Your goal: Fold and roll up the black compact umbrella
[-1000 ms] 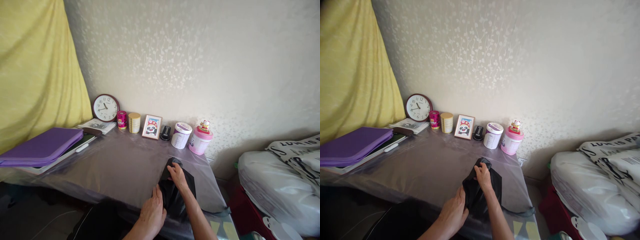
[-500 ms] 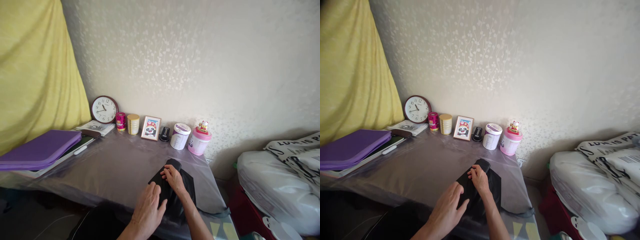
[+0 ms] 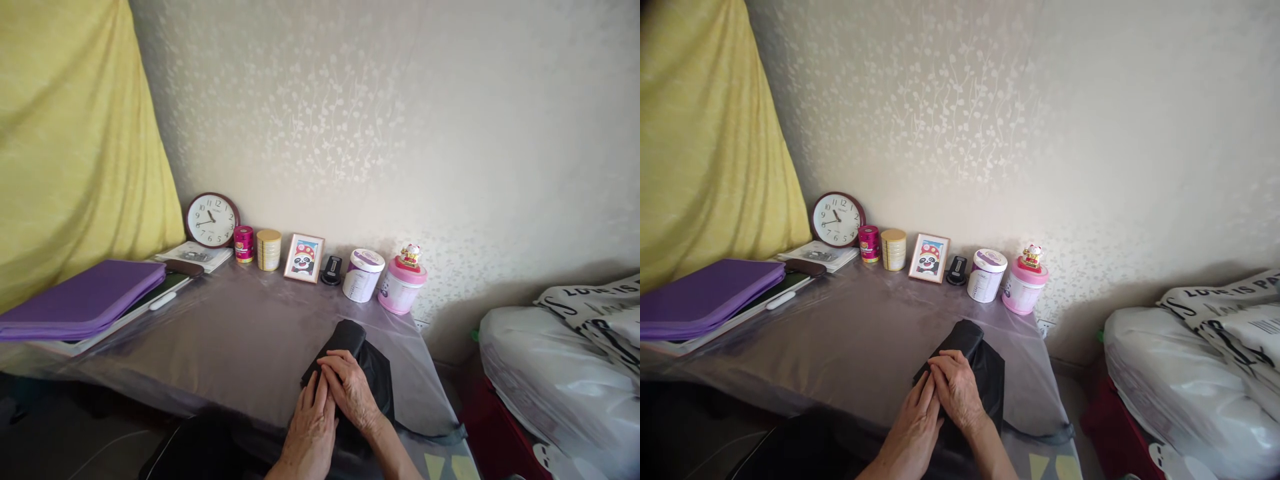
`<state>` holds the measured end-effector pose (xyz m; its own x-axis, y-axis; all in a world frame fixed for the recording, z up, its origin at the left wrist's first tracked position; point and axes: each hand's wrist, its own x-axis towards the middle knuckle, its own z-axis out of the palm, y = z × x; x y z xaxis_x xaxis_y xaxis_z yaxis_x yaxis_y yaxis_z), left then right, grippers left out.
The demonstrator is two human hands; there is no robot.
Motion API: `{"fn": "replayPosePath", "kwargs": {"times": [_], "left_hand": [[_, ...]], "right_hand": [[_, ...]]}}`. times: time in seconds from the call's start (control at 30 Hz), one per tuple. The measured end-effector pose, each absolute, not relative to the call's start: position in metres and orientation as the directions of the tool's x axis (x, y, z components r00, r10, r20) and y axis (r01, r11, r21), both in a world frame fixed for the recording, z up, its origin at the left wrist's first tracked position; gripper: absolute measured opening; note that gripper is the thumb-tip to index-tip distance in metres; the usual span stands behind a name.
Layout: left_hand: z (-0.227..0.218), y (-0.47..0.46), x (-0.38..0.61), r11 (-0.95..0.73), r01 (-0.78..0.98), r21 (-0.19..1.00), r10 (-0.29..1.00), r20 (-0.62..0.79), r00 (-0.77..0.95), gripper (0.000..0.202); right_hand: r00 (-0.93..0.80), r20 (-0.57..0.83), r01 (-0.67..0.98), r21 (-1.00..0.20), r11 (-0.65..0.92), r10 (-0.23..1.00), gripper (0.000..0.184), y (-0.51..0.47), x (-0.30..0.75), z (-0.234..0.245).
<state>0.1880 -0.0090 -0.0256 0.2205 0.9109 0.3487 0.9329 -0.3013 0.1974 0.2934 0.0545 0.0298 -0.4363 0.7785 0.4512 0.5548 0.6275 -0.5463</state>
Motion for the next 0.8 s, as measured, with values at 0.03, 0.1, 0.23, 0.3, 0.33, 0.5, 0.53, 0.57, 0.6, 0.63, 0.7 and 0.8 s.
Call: {"fn": "replayPosePath", "kwargs": {"times": [0.03, 0.1, 0.23, 0.3, 0.33, 0.5, 0.53, 0.57, 0.6, 0.63, 0.7, 0.8], "left_hand": [[-0.026, -0.009, 0.189, -0.290, 0.937, 0.197, 0.913, 0.351, 0.209, 0.066], [-0.025, -0.009, 0.191, -0.277, 0.941, 0.195, 0.914, 0.356, 0.195, 0.068], [-0.022, -0.009, 0.190, -0.276, 0.936, 0.217, 0.926, 0.321, 0.199, 0.068], [-0.018, -0.010, 0.188, -0.273, 0.930, 0.246, 0.942, 0.264, 0.206, 0.067], [-0.014, -0.011, 0.186, -0.269, 0.926, 0.264, 0.951, 0.227, 0.211, 0.067], [0.009, -0.015, 0.178, -0.242, 0.907, 0.344, 0.970, 0.067, 0.234, 0.067], [0.013, -0.016, 0.176, -0.232, 0.908, 0.348, 0.972, 0.049, 0.230, 0.068], [0.017, -0.016, 0.175, -0.223, 0.910, 0.349, 0.974, 0.033, 0.225, 0.069], [0.020, -0.017, 0.174, -0.212, 0.913, 0.347, 0.975, 0.019, 0.220, 0.071], [0.022, -0.018, 0.174, -0.205, 0.916, 0.346, 0.976, 0.008, 0.215, 0.072], [0.026, -0.019, 0.173, -0.192, 0.919, 0.344, 0.979, -0.006, 0.206, 0.072], [0.028, -0.022, 0.173, -0.174, 0.920, 0.351, 0.982, -0.005, 0.188, 0.071]], "right_hand": [[-0.454, 0.467, 0.552, -0.521, 0.651, 0.759, 0.025, 0.058, 0.296, 0.027], [-0.480, 0.479, 0.568, -0.469, 0.676, 0.735, 0.026, 0.069, 0.301, 0.022], [-0.473, 0.472, 0.641, -0.395, 0.658, 0.744, 0.028, 0.098, 0.310, 0.016], [-0.453, 0.462, 0.672, -0.385, 0.633, 0.763, 0.029, 0.112, 0.313, 0.016], [-0.445, 0.452, 0.685, -0.384, 0.619, 0.773, 0.029, 0.117, 0.314, 0.015], [-0.396, 0.392, 0.752, -0.381, 0.538, 0.831, 0.032, 0.142, 0.318, 0.014], [-0.390, 0.381, 0.760, -0.380, 0.527, 0.838, 0.032, 0.147, 0.318, 0.013], [-0.387, 0.369, 0.767, -0.380, 0.517, 0.845, 0.032, 0.151, 0.318, 0.013], [-0.373, 0.358, 0.776, -0.385, 0.499, 0.856, 0.032, 0.155, 0.319, 0.012], [-0.344, 0.351, 0.790, -0.392, 0.470, 0.871, 0.032, 0.158, 0.319, 0.012], [-0.251, 0.345, 0.826, -0.411, 0.386, 0.904, 0.032, 0.160, 0.323, 0.012], [-0.101, 0.357, 0.864, -0.431, 0.260, 0.928, 0.034, 0.153, 0.338, 0.014]]}}
